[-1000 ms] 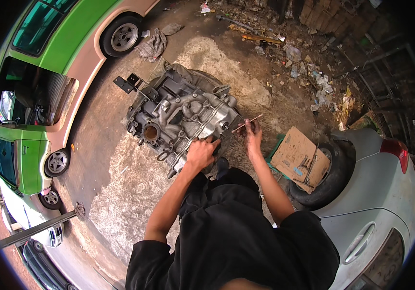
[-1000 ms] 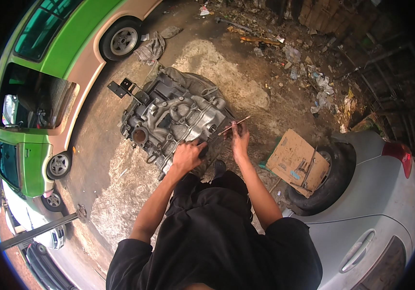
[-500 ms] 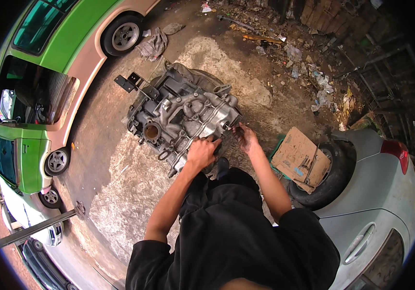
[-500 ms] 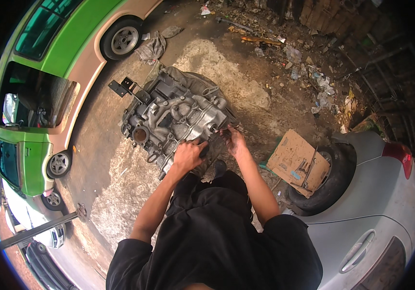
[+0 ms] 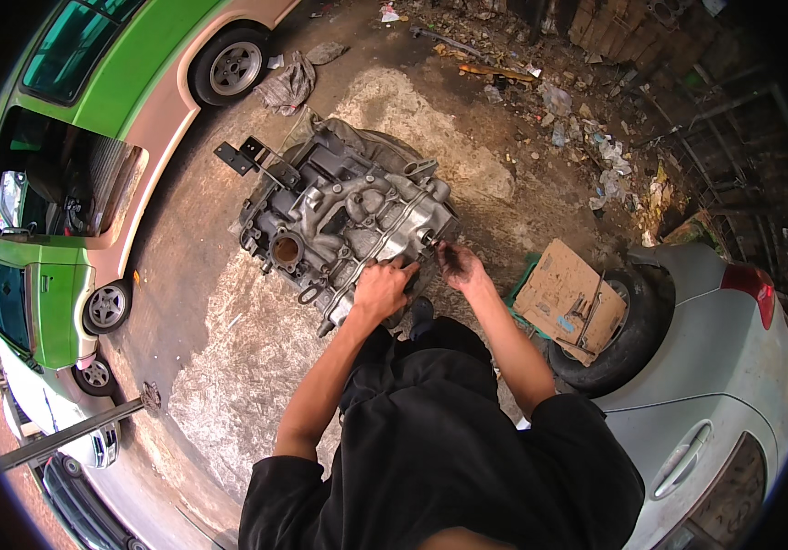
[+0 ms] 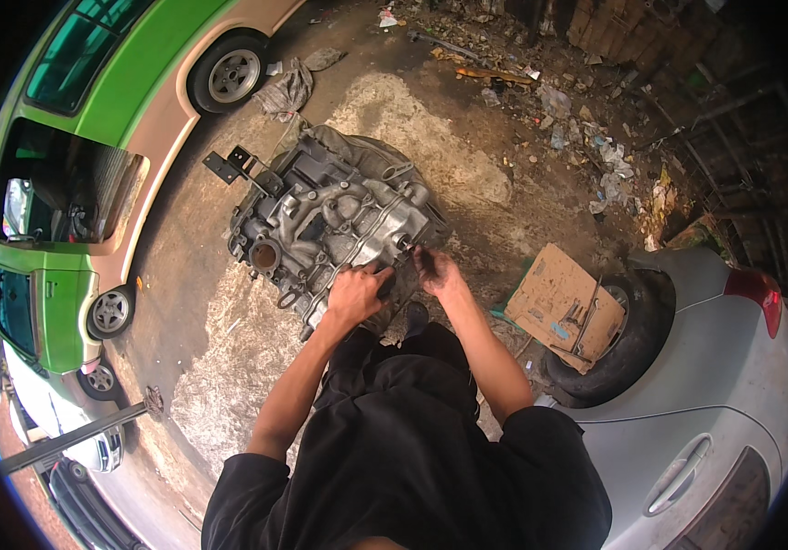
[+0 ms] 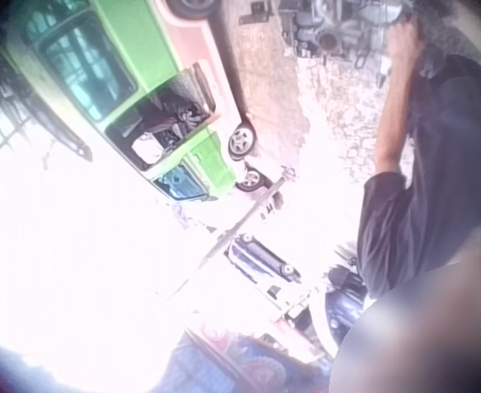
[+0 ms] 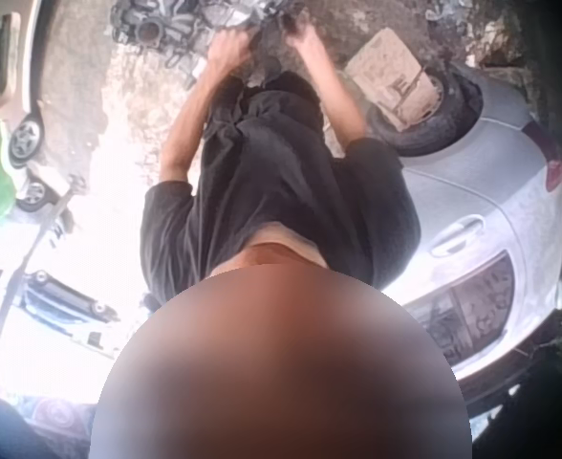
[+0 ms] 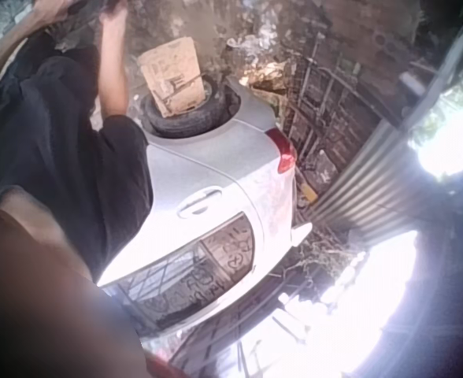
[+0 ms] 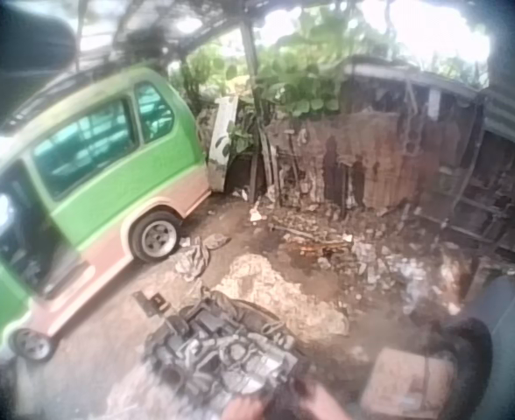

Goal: The person uses a wrench to tighten bolts on a car engine block resting on a tire. They repeatedly rotate the wrench on multiple bolt locations while stabilizing the engine with the other hand.

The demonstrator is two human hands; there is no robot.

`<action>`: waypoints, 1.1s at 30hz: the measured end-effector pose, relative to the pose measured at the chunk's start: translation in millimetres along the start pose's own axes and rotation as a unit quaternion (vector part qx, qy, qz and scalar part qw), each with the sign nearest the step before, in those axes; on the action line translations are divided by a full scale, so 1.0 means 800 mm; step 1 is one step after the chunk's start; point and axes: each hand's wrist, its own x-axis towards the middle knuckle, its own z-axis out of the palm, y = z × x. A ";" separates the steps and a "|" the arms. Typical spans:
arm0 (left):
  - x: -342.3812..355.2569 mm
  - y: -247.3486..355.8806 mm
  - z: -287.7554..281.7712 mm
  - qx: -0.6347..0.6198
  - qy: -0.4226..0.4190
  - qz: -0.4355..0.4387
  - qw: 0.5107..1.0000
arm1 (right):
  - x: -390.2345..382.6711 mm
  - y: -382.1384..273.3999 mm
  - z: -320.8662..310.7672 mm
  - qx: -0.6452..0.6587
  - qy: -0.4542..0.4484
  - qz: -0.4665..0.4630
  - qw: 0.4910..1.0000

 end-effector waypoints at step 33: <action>0.000 0.000 0.002 -0.003 0.005 -0.006 1.000 | -0.065 0.012 0.047 -0.275 -0.032 -0.257 0.926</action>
